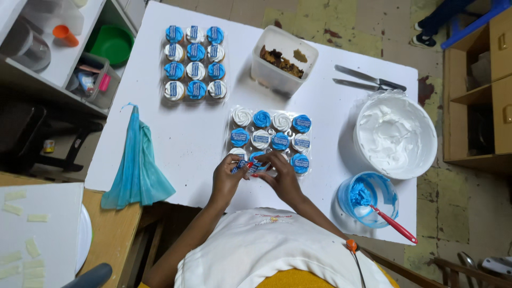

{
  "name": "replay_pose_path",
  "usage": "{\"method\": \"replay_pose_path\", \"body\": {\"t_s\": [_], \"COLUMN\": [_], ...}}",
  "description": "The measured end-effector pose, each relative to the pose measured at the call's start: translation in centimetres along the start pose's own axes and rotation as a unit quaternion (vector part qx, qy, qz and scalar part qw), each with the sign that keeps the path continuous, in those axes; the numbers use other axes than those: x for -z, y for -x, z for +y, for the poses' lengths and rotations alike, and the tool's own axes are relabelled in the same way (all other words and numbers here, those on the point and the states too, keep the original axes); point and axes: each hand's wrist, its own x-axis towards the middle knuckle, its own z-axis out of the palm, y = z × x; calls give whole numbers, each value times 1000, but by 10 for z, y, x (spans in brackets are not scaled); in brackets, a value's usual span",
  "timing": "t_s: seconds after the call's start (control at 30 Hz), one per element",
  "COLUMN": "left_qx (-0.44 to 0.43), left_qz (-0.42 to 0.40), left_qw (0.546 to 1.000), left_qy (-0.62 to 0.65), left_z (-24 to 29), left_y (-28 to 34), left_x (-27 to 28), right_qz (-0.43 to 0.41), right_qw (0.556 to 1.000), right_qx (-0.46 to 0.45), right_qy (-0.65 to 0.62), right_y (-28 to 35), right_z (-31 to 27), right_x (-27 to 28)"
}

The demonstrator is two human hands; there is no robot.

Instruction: The person places small rectangular labels onto the frosted tops of cupcakes arranged in a container.

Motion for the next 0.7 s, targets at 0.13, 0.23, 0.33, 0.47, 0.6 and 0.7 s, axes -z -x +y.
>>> {"method": "replay_pose_path", "body": {"t_s": [0.13,0.23,0.33,0.47,0.6,0.7], "left_qx": [29,40,36,35,51,85], "left_qz": [3,6,11,2,21,50], "left_qw": [998,996,992,988,970,929], "left_qy": [61,83,122,150,237,356], "left_z": [-14,-37,-46,-50,-36,-62], "left_y": [-3,-10,-18,-16,-2,-7], "left_x": [-8,-11,-14,-14,-7,20], "right_qz": [-7,-8,-19,-15,41,71], "right_qw": [1000,998,991,991,993,982], "right_qx": [14,19,53,43,-12,-67], "right_qy": [23,54,123,122,109,160], "right_y": [-1,-3,-5,-6,-26,-56], "right_z": [0,3,15,24,60,89], "right_x": [-3,0,1,2,20,43]}}
